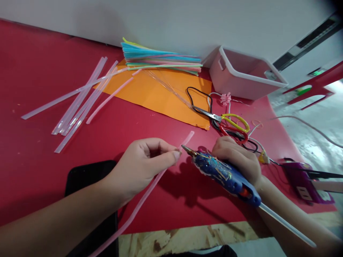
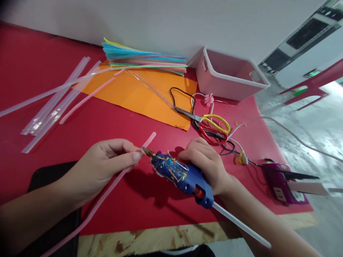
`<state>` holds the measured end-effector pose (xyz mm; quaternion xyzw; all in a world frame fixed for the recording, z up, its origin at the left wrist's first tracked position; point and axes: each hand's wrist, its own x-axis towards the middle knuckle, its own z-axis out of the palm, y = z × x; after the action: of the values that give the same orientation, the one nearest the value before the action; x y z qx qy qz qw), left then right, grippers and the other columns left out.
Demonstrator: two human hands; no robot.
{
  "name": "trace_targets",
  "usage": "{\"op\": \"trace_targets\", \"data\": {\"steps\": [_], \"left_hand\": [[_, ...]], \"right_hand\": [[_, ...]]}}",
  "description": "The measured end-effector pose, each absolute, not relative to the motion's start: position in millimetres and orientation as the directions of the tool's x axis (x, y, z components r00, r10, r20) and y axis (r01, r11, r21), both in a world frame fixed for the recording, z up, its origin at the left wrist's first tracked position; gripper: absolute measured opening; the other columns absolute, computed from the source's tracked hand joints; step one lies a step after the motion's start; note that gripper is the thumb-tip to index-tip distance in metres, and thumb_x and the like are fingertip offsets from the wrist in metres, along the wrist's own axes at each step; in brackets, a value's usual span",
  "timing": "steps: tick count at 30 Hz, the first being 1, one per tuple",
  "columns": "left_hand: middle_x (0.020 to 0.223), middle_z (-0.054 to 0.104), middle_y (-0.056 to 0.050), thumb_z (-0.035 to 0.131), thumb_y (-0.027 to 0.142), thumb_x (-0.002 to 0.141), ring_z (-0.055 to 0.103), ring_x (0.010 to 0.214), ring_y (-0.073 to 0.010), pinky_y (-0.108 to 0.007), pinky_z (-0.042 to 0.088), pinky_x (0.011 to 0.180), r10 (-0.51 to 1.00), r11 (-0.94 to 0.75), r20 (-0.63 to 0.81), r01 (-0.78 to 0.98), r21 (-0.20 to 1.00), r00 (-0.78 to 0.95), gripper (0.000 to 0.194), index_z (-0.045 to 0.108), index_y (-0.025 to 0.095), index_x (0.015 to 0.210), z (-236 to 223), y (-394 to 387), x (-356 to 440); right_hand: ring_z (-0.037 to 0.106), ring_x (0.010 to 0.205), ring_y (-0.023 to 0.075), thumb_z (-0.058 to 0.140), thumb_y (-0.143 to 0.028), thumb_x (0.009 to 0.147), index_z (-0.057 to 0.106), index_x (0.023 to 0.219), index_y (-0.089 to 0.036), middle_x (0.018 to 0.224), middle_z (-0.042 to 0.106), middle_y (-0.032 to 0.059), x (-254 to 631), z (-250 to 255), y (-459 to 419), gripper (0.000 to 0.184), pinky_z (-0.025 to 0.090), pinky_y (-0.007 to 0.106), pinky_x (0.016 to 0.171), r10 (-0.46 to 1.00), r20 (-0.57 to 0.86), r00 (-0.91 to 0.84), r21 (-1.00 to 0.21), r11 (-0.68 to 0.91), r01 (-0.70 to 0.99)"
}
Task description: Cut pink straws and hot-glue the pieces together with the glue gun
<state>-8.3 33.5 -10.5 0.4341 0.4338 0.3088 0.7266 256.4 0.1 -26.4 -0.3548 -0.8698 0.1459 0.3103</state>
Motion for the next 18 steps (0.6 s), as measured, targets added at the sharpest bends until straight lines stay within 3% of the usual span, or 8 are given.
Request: {"op": "trace_targets", "data": {"steps": [6, 18], "left_hand": [[0.059, 0.059, 0.008, 0.071, 0.018, 0.080, 0.047, 0.054, -0.0040, -0.016, 0.039, 0.056, 0.819, 0.438, -0.365, -0.073, 0.896, 0.443, 0.016, 0.069, 0.019, 0.064, -9.8, 33.3, -8.7], [0.058, 0.059, 0.008, 0.070, 0.017, 0.080, 0.047, 0.055, -0.0037, -0.015, 0.038, 0.055, 0.815, 0.438, -0.349, -0.096, 0.894, 0.462, 0.017, 0.068, 0.018, 0.063, -12.2, 34.1, -9.5]], "right_hand": [[0.053, 0.069, 0.0211, 0.055, -0.043, 0.091, 0.055, 0.104, -0.022, 0.078, 0.060, 0.0056, 255.4, -24.6, 1.9, 0.025, 0.043, 0.040, 0.069, 0.690, 0.411, -0.596, -0.459, 0.722, 0.518], [0.053, 0.069, 0.0203, 0.055, -0.044, 0.091, 0.055, 0.103, -0.021, 0.079, 0.061, 0.0058, 254.9, -25.3, 1.3, 0.027, 0.042, 0.040, 0.070, 0.685, 0.414, -0.600, -0.458, 0.726, 0.513]]}}
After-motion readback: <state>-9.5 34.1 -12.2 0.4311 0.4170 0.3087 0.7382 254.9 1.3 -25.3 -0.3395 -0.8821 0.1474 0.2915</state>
